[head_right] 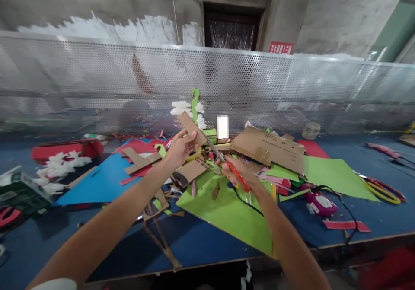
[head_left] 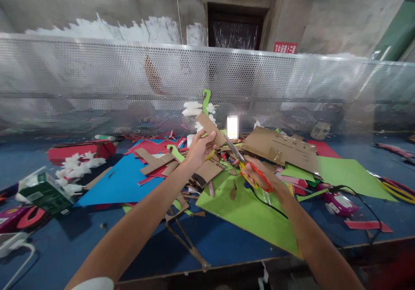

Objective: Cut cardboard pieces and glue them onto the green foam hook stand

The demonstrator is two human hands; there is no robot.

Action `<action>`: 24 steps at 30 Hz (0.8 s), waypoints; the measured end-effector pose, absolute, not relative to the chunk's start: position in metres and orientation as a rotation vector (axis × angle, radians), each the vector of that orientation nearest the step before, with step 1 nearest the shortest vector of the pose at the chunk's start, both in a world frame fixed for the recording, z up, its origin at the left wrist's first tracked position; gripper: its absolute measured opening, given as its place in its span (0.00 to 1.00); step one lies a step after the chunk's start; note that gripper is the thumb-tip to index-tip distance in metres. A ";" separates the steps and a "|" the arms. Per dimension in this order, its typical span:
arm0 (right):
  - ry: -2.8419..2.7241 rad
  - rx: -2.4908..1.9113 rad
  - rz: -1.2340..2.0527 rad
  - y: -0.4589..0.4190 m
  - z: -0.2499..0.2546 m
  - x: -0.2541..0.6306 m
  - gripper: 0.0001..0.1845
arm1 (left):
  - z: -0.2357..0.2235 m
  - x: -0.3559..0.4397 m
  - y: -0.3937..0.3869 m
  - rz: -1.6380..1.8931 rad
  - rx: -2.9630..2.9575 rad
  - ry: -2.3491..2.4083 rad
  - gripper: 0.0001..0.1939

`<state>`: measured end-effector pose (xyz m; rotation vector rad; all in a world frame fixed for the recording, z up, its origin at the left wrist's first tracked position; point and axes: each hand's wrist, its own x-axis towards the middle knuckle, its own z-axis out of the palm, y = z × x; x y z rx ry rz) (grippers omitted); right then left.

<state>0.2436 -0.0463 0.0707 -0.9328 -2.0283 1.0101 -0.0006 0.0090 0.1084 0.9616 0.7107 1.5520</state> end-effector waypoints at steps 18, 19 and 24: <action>-2.049 -0.902 0.956 -0.041 0.065 0.248 0.39 | 0.110 0.002 0.005 1.370 1.193 0.844 0.22; -2.058 -0.911 0.932 -0.042 0.065 0.248 0.38 | 0.110 0.002 0.004 1.372 1.205 0.855 0.21; -1.995 -0.956 0.903 -0.039 0.060 0.243 0.37 | 0.108 0.003 0.005 1.378 1.218 0.860 0.21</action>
